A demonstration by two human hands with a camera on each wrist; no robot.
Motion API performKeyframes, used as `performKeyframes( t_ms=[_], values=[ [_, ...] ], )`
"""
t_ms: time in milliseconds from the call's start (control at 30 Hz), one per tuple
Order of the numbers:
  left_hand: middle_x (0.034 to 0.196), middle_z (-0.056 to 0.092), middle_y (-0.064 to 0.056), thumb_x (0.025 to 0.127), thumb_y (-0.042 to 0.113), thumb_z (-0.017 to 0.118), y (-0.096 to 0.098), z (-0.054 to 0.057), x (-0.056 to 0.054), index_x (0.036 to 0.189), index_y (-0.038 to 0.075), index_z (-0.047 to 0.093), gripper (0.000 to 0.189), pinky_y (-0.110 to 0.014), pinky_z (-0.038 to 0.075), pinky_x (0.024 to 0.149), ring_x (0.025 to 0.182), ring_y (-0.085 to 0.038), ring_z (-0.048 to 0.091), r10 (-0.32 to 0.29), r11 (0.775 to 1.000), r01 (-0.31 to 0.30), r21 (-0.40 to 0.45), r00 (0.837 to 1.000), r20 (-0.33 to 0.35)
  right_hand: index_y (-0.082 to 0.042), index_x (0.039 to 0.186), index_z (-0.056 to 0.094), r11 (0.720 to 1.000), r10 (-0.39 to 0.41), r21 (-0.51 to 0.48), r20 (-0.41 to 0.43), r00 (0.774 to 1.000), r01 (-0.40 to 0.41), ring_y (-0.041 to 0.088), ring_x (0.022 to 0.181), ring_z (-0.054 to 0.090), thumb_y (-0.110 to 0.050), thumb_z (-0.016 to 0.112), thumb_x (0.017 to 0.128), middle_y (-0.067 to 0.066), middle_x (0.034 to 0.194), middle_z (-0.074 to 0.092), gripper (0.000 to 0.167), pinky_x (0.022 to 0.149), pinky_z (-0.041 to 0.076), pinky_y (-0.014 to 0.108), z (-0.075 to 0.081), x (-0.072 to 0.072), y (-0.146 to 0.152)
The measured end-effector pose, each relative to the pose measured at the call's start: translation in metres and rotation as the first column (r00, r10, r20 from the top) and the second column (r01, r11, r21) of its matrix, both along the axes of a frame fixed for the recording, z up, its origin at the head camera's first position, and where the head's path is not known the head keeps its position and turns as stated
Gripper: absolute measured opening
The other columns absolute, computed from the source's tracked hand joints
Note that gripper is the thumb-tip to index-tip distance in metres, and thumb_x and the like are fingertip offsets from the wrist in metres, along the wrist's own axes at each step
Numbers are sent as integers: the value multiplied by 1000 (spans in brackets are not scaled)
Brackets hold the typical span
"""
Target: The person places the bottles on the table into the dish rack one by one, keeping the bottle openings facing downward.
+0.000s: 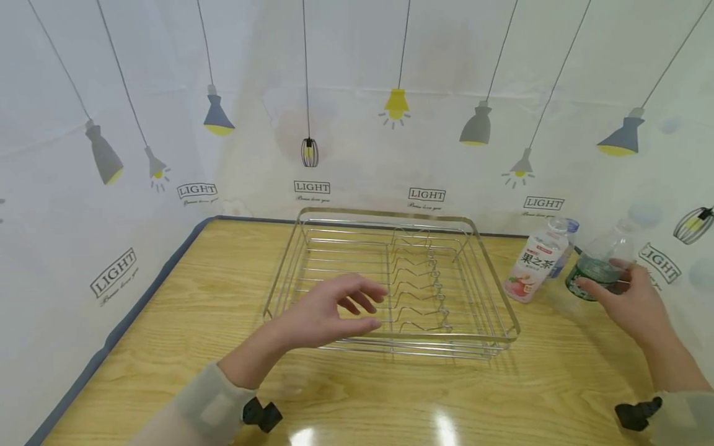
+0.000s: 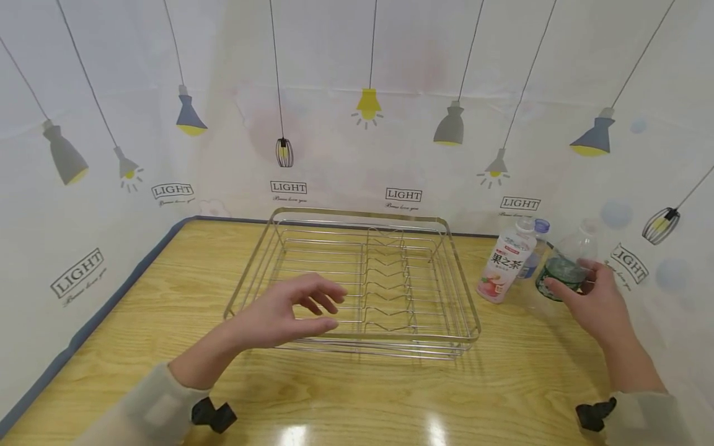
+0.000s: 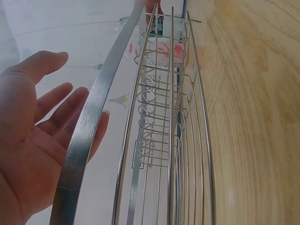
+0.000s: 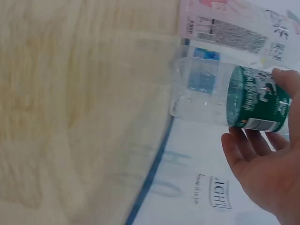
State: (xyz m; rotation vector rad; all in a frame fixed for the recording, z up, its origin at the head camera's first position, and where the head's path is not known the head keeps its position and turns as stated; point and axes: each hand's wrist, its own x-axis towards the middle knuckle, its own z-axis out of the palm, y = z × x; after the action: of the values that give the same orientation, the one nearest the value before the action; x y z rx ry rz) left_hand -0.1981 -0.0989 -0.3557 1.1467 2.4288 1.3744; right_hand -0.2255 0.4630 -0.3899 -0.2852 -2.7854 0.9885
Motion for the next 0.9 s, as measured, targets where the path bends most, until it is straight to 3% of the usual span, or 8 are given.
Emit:
performKeyframes(
  t_ms=[100, 167, 267, 333, 400, 500, 700, 900],
  values=[
    [139, 72, -4, 102, 22, 79, 1, 1, 0, 145, 13, 66, 46, -33, 62, 100, 118, -19, 74, -3, 1000, 3, 5, 1000, 2, 7, 171, 9, 1000, -29, 1, -70, 997, 29, 71, 140, 36, -51, 62, 108, 49, 164, 21, 100, 87, 54, 54, 6, 5, -5],
    [138, 72, -5, 102, 22, 79, 1, 1, -1, 146, 12, 66, 47, -33, 62, 99, 118, -20, 75, -2, 1000, 2, 10, 1000, 2, 4, 172, 13, 1000, -29, 7, -125, 992, 30, 62, 135, 44, -48, 64, 108, 45, 162, 28, 97, 80, 51, 32, 13, 8, -9],
    [138, 72, -5, 101, 22, 80, 0, 2, -1, 147, 12, 65, 48, -33, 62, 99, 117, -20, 75, 9, 1000, -9, 12, 1000, -2, -1, 173, 18, 1000, -14, 14, -197, 980, 17, 22, 116, 55, -44, 67, 108, 36, 157, 36, 92, 69, 38, 13, 24, 13, -18],
    [137, 72, -5, 101, 22, 80, 0, 3, -2, 146, 13, 66, 48, -33, 62, 99, 117, -19, 75, 18, 1000, -18, 12, 1000, 2, -5, 174, 19, 1000, -1, 14, -237, 972, 4, 0, 104, 47, -41, 69, 108, 30, 153, 39, 90, 67, 39, 8, 31, 17, -26],
    [137, 72, -3, 101, 23, 80, 0, 4, -2, 146, 15, 66, 48, -33, 62, 99, 117, -18, 74, 28, 1000, -29, 9, 1000, 9, -7, 174, 20, 1000, 17, 13, -267, 963, -14, -13, 98, 38, -38, 69, 108, 26, 151, 41, 89, 68, 40, 4, 39, 21, -35],
    [137, 72, -2, 101, 24, 80, 0, 5, -2, 147, 16, 65, 49, -34, 62, 99, 117, -17, 74, 35, 999, -35, 15, 999, 22, -8, 174, 23, 998, 57, 20, -310, 949, -54, -15, 98, 39, -32, 70, 107, 15, 143, 45, 85, 73, 39, 2, 49, 26, -51],
    [133, 73, -2, 101, 24, 80, 1, 7, -4, 148, 15, 64, 50, -34, 62, 99, 115, -17, 74, 30, 999, -33, 34, 997, 67, -8, 170, 33, 980, 188, 19, -400, 897, -197, -13, 107, 45, -17, 75, 104, -25, 130, 41, 78, 86, 35, -1, 65, 32, -84],
    [132, 74, -2, 102, 25, 79, 6, 9, -8, 149, 17, 65, 49, -36, 60, 103, 117, -17, 73, 26, 998, -32, 47, 991, 134, -5, 163, 43, 936, 330, 47, -471, 818, -350, -7, 113, 51, -3, 81, 95, -25, 131, 49, 78, 93, 37, 1, 77, 31, -123]
  ],
)
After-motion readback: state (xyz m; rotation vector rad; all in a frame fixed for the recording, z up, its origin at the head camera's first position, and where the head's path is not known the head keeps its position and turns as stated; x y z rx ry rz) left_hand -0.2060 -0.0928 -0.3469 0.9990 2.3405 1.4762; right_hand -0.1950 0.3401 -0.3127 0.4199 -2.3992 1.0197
